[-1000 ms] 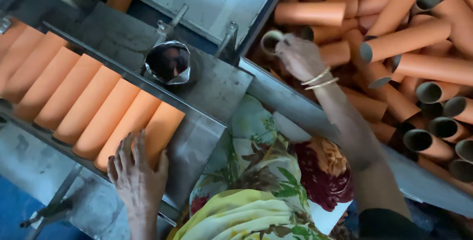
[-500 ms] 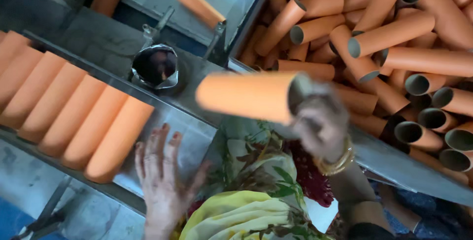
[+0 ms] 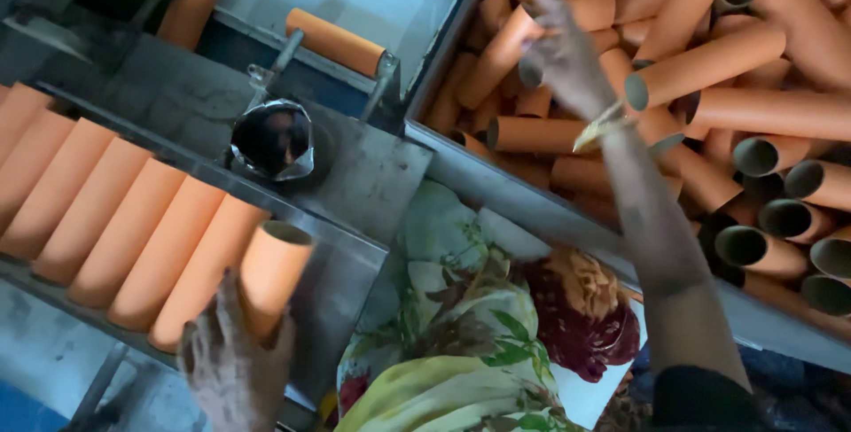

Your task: The person repeatedly picks orange cylindrical tubes from a large bin and places them onto a moving conveyor belt. The person handles the tubes one at a time, maintaining a steady rhythm as the belt carries them away.

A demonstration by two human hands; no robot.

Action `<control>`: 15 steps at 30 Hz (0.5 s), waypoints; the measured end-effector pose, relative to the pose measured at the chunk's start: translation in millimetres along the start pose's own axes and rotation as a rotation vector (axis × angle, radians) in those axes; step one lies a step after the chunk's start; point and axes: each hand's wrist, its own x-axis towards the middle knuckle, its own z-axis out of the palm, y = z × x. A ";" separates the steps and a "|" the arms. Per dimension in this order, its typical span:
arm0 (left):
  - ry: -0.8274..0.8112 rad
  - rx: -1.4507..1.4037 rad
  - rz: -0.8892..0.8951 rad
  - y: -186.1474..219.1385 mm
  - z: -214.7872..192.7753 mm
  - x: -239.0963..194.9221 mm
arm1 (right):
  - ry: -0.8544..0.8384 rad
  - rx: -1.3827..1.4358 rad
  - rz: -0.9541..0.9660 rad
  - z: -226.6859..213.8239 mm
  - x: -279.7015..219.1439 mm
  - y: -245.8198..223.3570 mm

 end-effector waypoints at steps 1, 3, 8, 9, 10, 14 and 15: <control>0.008 0.021 -0.004 -4.1 5.6 0.0 | 0.076 0.012 0.002 -9.0 14.4 35.9; 0.026 0.066 -0.014 -8.6 15.9 0.5 | 0.227 -0.194 0.040 -29.2 27.8 101.3; 0.126 0.029 0.017 -16.4 33.0 -0.9 | 0.300 -0.169 0.485 -55.8 43.0 184.6; 0.145 0.006 0.015 -17.2 35.5 -0.3 | 0.277 -0.220 0.509 -58.4 44.8 189.1; 0.147 -0.009 0.012 -18.1 37.2 0.1 | 0.253 -0.271 0.533 -60.5 45.3 191.4; 0.126 -0.033 -0.022 -21.0 41.3 -1.2 | 0.091 -0.393 0.819 -57.2 50.8 187.8; 0.116 -0.030 -0.036 -21.6 41.7 -1.9 | 0.100 -0.381 0.763 -53.5 52.8 187.9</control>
